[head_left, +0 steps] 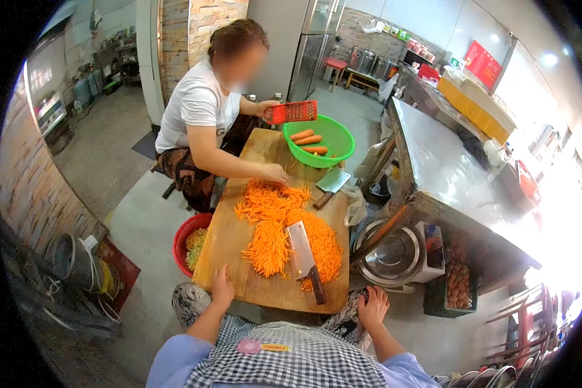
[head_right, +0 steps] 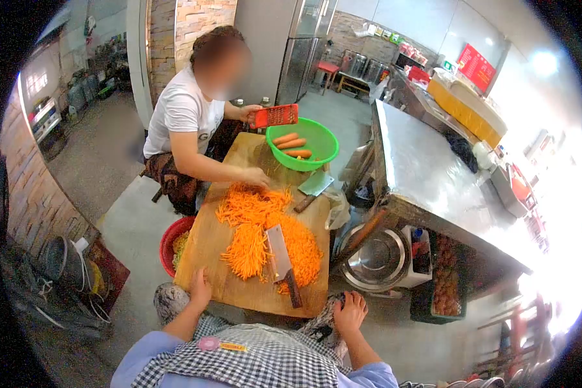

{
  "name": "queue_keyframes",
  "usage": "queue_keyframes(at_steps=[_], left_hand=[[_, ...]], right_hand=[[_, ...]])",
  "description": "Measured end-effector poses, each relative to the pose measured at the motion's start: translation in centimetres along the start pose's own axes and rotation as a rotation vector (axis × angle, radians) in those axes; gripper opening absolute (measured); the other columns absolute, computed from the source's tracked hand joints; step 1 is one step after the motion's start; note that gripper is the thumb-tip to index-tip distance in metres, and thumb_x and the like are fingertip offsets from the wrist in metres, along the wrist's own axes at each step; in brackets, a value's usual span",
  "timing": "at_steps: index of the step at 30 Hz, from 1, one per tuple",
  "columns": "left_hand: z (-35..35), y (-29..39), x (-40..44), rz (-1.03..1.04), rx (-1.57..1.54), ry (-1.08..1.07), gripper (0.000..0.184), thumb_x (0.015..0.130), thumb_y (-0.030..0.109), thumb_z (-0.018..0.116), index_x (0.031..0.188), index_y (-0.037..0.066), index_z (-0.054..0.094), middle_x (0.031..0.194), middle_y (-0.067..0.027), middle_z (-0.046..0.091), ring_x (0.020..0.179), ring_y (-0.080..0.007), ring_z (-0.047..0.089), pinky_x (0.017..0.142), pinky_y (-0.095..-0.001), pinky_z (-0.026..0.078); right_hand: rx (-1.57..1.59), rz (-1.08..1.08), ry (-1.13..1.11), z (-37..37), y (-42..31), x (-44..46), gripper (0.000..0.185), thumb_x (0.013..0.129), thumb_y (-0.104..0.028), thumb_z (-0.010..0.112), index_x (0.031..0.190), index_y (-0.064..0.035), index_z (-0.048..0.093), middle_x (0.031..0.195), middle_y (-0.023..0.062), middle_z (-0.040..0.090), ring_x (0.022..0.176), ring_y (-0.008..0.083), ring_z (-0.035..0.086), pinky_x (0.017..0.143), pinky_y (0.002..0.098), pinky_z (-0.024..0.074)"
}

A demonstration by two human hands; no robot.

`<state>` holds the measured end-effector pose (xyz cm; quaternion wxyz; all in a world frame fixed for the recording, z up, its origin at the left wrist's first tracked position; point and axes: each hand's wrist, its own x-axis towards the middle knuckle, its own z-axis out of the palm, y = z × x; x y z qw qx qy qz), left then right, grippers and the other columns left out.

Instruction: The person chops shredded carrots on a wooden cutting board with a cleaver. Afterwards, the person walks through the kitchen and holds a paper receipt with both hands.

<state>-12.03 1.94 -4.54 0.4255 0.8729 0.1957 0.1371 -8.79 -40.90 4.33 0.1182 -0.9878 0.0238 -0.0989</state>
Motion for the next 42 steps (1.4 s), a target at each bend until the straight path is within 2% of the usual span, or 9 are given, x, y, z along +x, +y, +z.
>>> queue_keyframes(at_steps=[9,11,15,19,24,28,31,37,42], left_hand=[[1.1,-1.0,0.3,-0.11,-0.026,0.015,0.039,0.081,-0.002,0.047,0.12,0.001,0.048,0.103,-0.0184,0.057,0.1,-0.0354,0.051,0.087,-0.0425,0.041],[2.0,-3.1,1.2,-0.003,0.059,0.083,0.036,0.085,0.002,0.047,0.121,0.0,0.048,0.109,-0.0187,0.056,0.104,-0.0362,0.049,0.09,-0.044,0.038],[3.0,-2.8,1.7,-0.066,0.226,0.176,0.036,0.088,0.01,0.049,0.122,0.001,0.047,0.118,-0.0173,0.052,0.111,-0.0366,0.045,0.095,-0.0459,0.034],[3.6,0.6,1.0,-0.097,0.444,0.266,0.04,0.086,0.015,0.053,0.124,0.003,0.047,0.12,-0.0166,0.049,0.113,-0.0364,0.042,0.096,-0.047,0.033],[2.2,3.2,1.1,-0.155,0.393,0.133,0.04,0.088,0.017,0.051,0.125,0.005,0.046,0.12,-0.0179,0.047,0.115,-0.0358,0.041,0.098,-0.0484,0.03],[2.7,1.6,1.7,-0.244,0.546,0.034,0.036,0.087,0.017,0.052,0.119,0.003,0.049,0.125,-0.0191,0.046,0.112,-0.0374,0.044,0.096,-0.045,0.033],[2.3,2.0,1.7,-0.181,0.505,0.031,0.062,0.083,0.051,0.052,0.133,0.017,0.042,0.134,-0.0151,0.042,0.116,-0.0356,0.042,0.095,-0.0544,0.03],[0.6,7.9,3.6,-0.395,0.689,-0.109,0.058,0.081,0.041,0.057,0.126,0.006,0.048,0.13,-0.0205,0.045,0.115,-0.0381,0.042,0.095,-0.0517,0.033],[-4.3,12.5,5.6,-0.471,0.608,-0.429,0.072,0.087,0.061,0.029,0.129,0.006,0.048,0.133,-0.024,0.043,0.123,-0.047,0.035,0.104,-0.0534,0.025]], right_hand=[[0.084,-0.088,-0.098,-0.9,1.1,0.7,0.045,0.078,-0.023,0.062,0.12,-0.0099,0.053,0.128,0.0164,0.046,0.119,0.0378,0.041,0.097,0.052,0.0326],[0.328,-0.329,0.099,-3.5,0.5,3.1,0.051,0.075,-0.018,0.065,0.123,-0.0092,0.05,0.129,0.0173,0.044,0.119,0.0401,0.04,0.096,0.0522,0.0332],[0.087,-0.754,0.58,-17.3,-5.3,10.1,0.058,0.073,-0.017,0.067,0.127,-0.0082,0.047,0.132,0.0164,0.042,0.123,0.0401,0.036,0.099,0.0525,0.0308],[-0.152,-0.817,0.453,-25.7,-8.9,17.5,0.069,0.072,-0.032,0.07,0.133,-0.0157,0.043,0.137,0.0147,0.038,0.131,0.0372,0.029,0.105,0.0528,0.0224],[-0.22,-0.836,-0.018,-24.9,-9.0,25.9,0.072,0.081,-0.057,0.054,0.139,-0.0177,0.037,0.145,0.019,0.027,0.136,0.0411,0.018,0.108,0.0537,0.0192],[-0.241,-0.814,-0.241,-26.3,-10.1,26.3,0.071,0.081,-0.059,0.053,0.136,-0.0173,0.042,0.145,0.0189,0.028,0.136,0.0406,0.019,0.108,0.0544,0.0185],[-0.251,-0.764,-0.322,-26.3,-10.7,26.5,0.069,0.08,-0.06,0.053,0.135,-0.0189,0.044,0.146,0.0174,0.028,0.136,0.0393,0.019,0.109,0.0544,0.0162],[-0.253,-0.717,-0.368,-27.0,-11.4,26.6,0.063,0.083,-0.058,0.05,0.133,-0.0206,0.046,0.146,0.0135,0.028,0.138,0.0358,0.018,0.11,0.0523,0.0134],[-0.222,-0.71,-0.377,-27.9,-11.2,26.7,0.059,0.086,-0.055,0.047,0.132,-0.0181,0.048,0.146,0.0116,0.03,0.137,0.0334,0.019,0.11,0.0513,0.0138]])
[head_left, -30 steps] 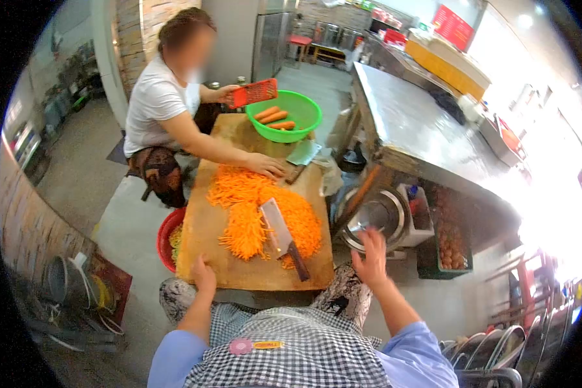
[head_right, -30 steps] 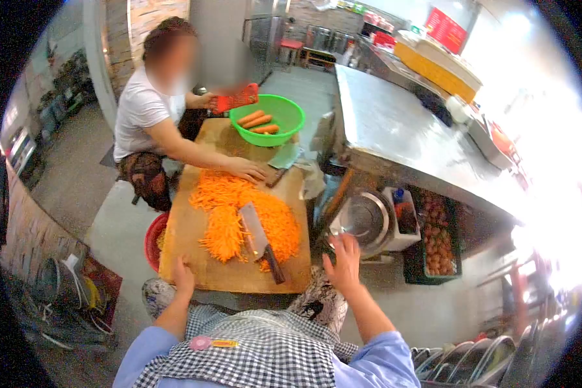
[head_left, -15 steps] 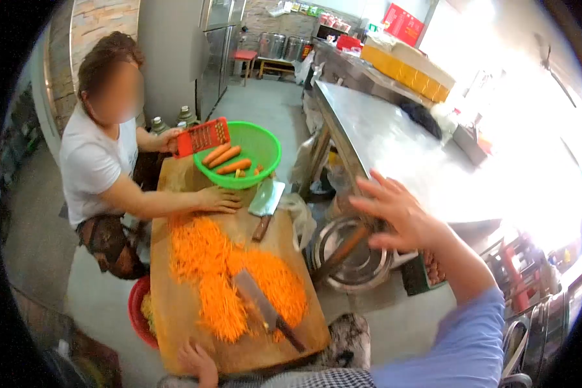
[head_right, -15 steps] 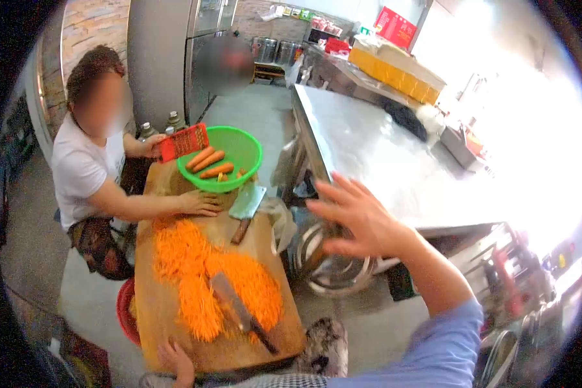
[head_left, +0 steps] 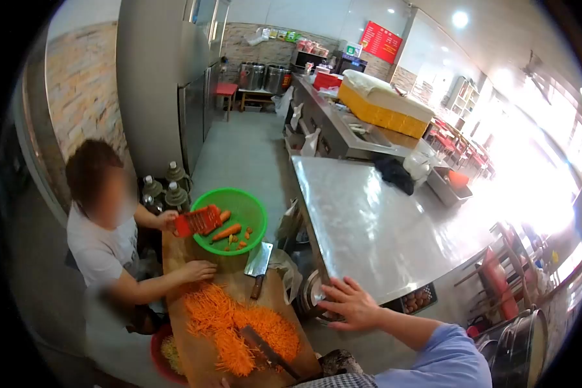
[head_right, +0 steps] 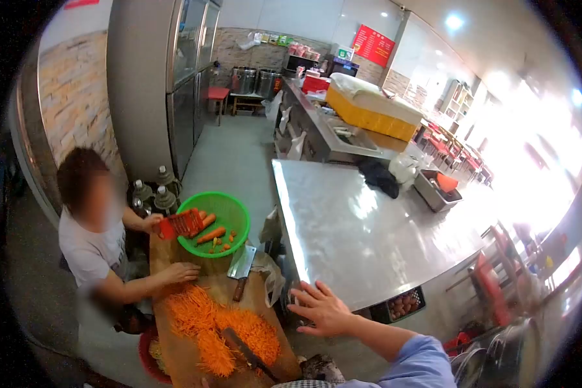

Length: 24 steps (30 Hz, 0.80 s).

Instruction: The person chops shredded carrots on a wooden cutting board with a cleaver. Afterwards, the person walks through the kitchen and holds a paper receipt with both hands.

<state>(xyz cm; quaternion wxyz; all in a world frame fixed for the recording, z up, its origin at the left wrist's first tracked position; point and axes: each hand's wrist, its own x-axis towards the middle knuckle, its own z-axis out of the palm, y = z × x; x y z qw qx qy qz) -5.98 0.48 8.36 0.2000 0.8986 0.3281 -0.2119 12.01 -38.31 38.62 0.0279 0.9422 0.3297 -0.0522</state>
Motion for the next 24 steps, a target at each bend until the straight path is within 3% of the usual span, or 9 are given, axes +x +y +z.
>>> queue_keyframes(at_steps=[1,5,6,9,20,21,24], left_hand=[[-1.6,0.3,-0.5,0.004,0.002,-0.062,0.076,0.088,0.065,0.023,0.13,0.006,0.048,0.133,-0.0247,0.043,0.124,-0.0487,0.034,0.106,-0.0537,0.023],[-8.4,1.2,-0.9,0.013,0.044,-0.211,0.066,0.086,0.055,0.029,0.124,0.004,0.049,0.126,-0.0244,0.045,0.119,-0.0465,0.037,0.102,-0.0518,0.026],[-9.9,1.4,-0.9,0.014,0.054,-0.227,0.063,0.086,0.052,0.031,0.123,0.004,0.05,0.125,-0.0243,0.045,0.117,-0.0459,0.038,0.101,-0.0513,0.027],[-13.2,2.4,-1.3,0.022,0.075,-0.265,0.056,0.085,0.044,0.036,0.119,0.002,0.05,0.12,-0.024,0.047,0.113,-0.0442,0.04,0.098,-0.0498,0.03],[-19.2,7.1,-4.5,0.041,0.166,-0.365,0.03,0.081,0.016,0.052,0.103,-0.003,0.053,0.101,-0.0231,0.052,0.097,-0.038,0.049,0.086,-0.0445,0.038],[-20.2,8.8,-5.3,0.071,0.178,-0.329,0.028,0.08,0.013,0.054,0.102,-0.004,0.053,0.099,-0.023,0.052,0.096,-0.0374,0.05,0.085,-0.044,0.039],[-21.3,16.6,-8.5,0.642,-0.135,0.034,0.017,0.074,0.008,0.057,0.085,-0.003,0.049,0.086,-0.0202,0.05,0.085,-0.0368,0.049,0.075,-0.043,0.039]], right_hand=[[0.014,0.003,0.002,0.1,0.1,-0.1,0.058,0.086,-0.054,0.047,0.131,-0.0173,0.048,0.145,0.0114,0.031,0.137,0.033,0.019,0.11,0.0511,0.0139],[0.043,0.012,-0.012,-1.3,0.0,-0.2,0.055,0.087,-0.052,0.047,0.129,-0.0154,0.051,0.145,0.0104,0.032,0.138,0.0313,0.018,0.11,0.05,0.0134],[0.06,0.008,0.08,-1.2,-0.1,-0.2,0.049,0.084,-0.046,0.053,0.123,-0.0154,0.055,0.14,0.0099,0.037,0.134,0.0309,0.024,0.109,0.0491,0.0172],[0.047,0.019,-0.001,-2.1,-0.1,-0.3,0.051,0.087,-0.047,0.049,0.126,-0.0151,0.052,0.142,0.0096,0.035,0.136,0.0302,0.02,0.11,0.049,0.0152],[0.019,0.035,0.05,-0.2,1.2,0.6,0.046,0.084,-0.044,0.052,0.12,-0.0152,0.057,0.141,0.008,0.037,0.136,0.0276,0.021,0.11,0.0491,0.0162],[0.029,0.055,0.051,-0.6,0.8,0.5,0.046,0.084,-0.044,0.052,0.119,-0.0151,0.057,0.141,0.0079,0.037,0.137,0.0275,0.02,0.11,0.0492,0.0162],[0.092,0.069,0.048,-0.5,1.0,0.1,0.045,0.084,-0.042,0.052,0.119,-0.0153,0.057,0.141,0.0071,0.037,0.139,0.0268,0.017,0.11,0.0499,0.0154]])
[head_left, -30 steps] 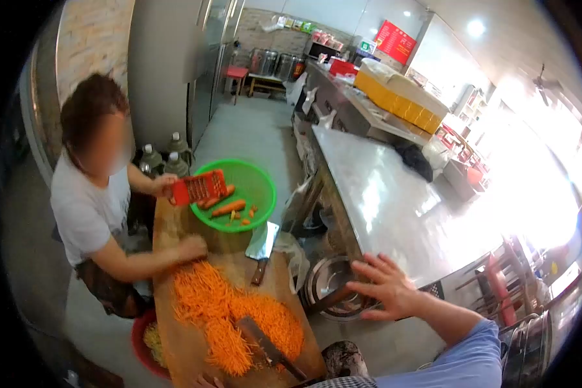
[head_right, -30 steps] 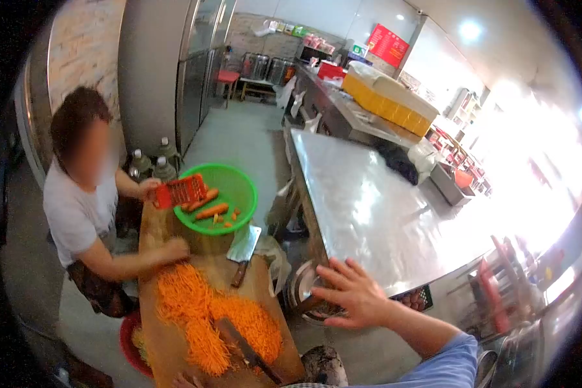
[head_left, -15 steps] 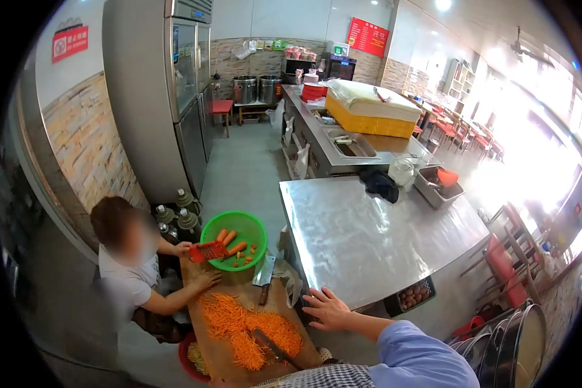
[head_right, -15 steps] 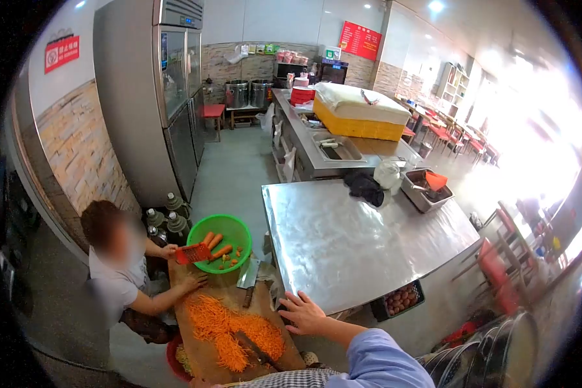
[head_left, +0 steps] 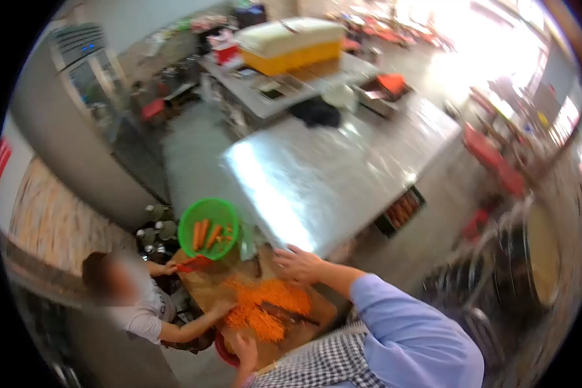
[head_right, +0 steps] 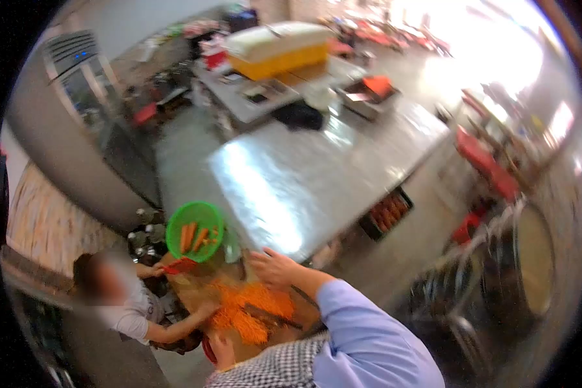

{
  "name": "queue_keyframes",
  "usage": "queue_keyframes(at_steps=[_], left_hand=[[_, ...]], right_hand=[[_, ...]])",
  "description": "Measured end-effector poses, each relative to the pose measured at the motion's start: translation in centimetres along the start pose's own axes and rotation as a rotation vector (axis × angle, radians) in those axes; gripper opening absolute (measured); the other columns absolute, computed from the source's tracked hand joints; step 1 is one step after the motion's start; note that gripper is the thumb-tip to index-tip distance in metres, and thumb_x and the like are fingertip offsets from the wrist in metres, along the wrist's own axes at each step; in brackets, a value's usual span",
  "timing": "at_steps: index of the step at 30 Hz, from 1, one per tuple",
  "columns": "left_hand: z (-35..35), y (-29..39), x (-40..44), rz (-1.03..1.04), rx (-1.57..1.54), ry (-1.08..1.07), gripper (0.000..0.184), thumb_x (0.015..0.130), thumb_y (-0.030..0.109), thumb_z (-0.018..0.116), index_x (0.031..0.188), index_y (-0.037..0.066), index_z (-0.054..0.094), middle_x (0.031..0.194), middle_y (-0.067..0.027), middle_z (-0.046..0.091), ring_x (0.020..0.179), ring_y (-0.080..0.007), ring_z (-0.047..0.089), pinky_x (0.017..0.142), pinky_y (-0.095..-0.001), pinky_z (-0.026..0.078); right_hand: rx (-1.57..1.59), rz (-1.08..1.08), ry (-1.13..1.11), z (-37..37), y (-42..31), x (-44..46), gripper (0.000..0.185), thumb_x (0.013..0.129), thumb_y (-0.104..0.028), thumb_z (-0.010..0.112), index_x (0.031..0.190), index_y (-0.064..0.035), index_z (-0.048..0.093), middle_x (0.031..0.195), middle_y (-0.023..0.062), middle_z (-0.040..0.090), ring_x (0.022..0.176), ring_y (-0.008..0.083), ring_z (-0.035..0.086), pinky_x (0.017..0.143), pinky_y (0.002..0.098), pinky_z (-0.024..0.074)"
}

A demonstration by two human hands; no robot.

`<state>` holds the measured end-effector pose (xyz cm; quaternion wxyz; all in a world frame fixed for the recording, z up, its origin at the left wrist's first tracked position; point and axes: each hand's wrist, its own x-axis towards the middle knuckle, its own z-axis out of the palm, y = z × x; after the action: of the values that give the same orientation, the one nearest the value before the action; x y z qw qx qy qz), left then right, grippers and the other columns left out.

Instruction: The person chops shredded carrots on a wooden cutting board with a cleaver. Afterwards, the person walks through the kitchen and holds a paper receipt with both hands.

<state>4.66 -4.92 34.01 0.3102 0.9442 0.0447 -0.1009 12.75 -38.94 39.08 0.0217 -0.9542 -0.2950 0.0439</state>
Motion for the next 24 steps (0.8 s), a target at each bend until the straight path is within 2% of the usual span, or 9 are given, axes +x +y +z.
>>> queue_keyframes(at_steps=[1,4,5,8,10,13,17,20,24], left_hand=[[1.5,1.5,2.5,0.367,-0.008,0.153,0.017,0.076,0.009,0.056,0.085,-0.001,0.046,0.085,-0.0179,0.047,0.087,-0.0364,0.047,0.075,-0.0426,0.038],[2.3,16.9,5.9,0.621,-0.23,0.052,0.039,0.079,0.008,0.061,0.113,-0.001,0.045,0.111,-0.0186,0.047,0.106,-0.0347,0.044,0.089,-0.0449,0.037],[3.5,21.7,7.2,0.827,-0.143,0.068,0.042,0.079,0.009,0.062,0.117,0.0,0.044,0.115,-0.0176,0.047,0.11,-0.0343,0.044,0.092,-0.0449,0.037],[10.6,32.7,9.8,1.099,-0.043,-0.053,0.045,0.077,0.017,0.067,0.115,0.002,0.049,0.116,-0.0165,0.049,0.11,-0.0333,0.045,0.093,-0.0428,0.037],[15.4,37.4,8.9,1.099,0.022,-0.133,0.046,0.076,0.021,0.068,0.114,0.003,0.05,0.115,-0.0163,0.05,0.109,-0.0333,0.045,0.093,-0.0427,0.037],[21.8,40.1,7.5,1.113,0.165,-0.183,0.058,0.07,0.026,0.073,0.118,0.006,0.047,0.119,-0.0154,0.045,0.11,-0.0346,0.043,0.094,-0.0448,0.036],[24.0,39.9,6.3,1.193,0.387,-0.063,0.072,0.067,0.026,0.077,0.126,0.009,0.039,0.125,-0.0145,0.038,0.119,-0.036,0.036,0.098,-0.0481,0.032],[23.8,39.9,5.9,1.175,0.437,-0.073,0.072,0.068,0.026,0.076,0.126,0.008,0.039,0.125,-0.0149,0.038,0.12,-0.036,0.034,0.1,-0.0492,0.03],[24.0,40.0,5.9,1.187,0.445,-0.079,0.074,0.068,0.029,0.074,0.128,0.007,0.038,0.13,-0.0174,0.036,0.123,-0.0364,0.033,0.103,-0.0494,0.027]], right_hand=[[0.0,-0.022,0.062,1.4,0.5,-0.1,0.045,0.084,-0.042,0.052,0.119,-0.0155,0.056,0.141,0.0071,0.037,0.139,0.0267,0.016,0.11,0.0503,0.0148],[0.072,-0.053,0.099,0.8,0.8,-0.7,0.045,0.083,-0.042,0.054,0.118,-0.0137,0.057,0.14,0.0091,0.038,0.138,0.027,0.017,0.111,0.051,0.0129],[0.127,-0.08,0.163,1.5,1.5,-0.8,0.046,0.082,-0.042,0.054,0.118,-0.013,0.057,0.138,0.0097,0.041,0.137,0.0274,0.019,0.111,0.0514,0.0122],[0.285,-0.201,0.468,3.6,1.4,-3.6,0.043,0.08,-0.032,0.057,0.116,-0.0103,0.056,0.128,0.014,0.047,0.129,0.0309,0.034,0.108,0.0531,0.0207],[0.497,-0.214,0.472,2.0,0.8,-8.4,0.04,0.078,-0.025,0.058,0.115,-0.009,0.057,0.123,0.0159,0.051,0.124,0.0329,0.04,0.106,0.0539,0.0257],[0.481,-0.203,0.721,5.6,3.4,-18.4,0.038,0.075,-0.018,0.059,0.111,-0.0072,0.058,0.121,0.018,0.052,0.122,0.035,0.042,0.103,0.0534,0.0309],[0.389,0.323,0.323,5.6,13.0,-37.3,0.036,0.072,-0.013,0.062,0.107,-0.0057,0.062,0.122,0.0173,0.052,0.124,0.0348,0.04,0.103,0.0486,0.0318],[0.269,0.783,0.305,6.2,16.5,-49.6,0.04,0.069,-0.008,0.062,0.109,-0.0053,0.059,0.12,0.0159,0.053,0.121,0.0363,0.042,0.101,0.0466,0.034],[0.185,1.283,0.479,4.9,16.8,-54.5,0.035,0.065,-0.003,0.061,0.101,-0.0046,0.061,0.11,0.0158,0.056,0.114,0.0362,0.048,0.096,0.0461,0.039]])
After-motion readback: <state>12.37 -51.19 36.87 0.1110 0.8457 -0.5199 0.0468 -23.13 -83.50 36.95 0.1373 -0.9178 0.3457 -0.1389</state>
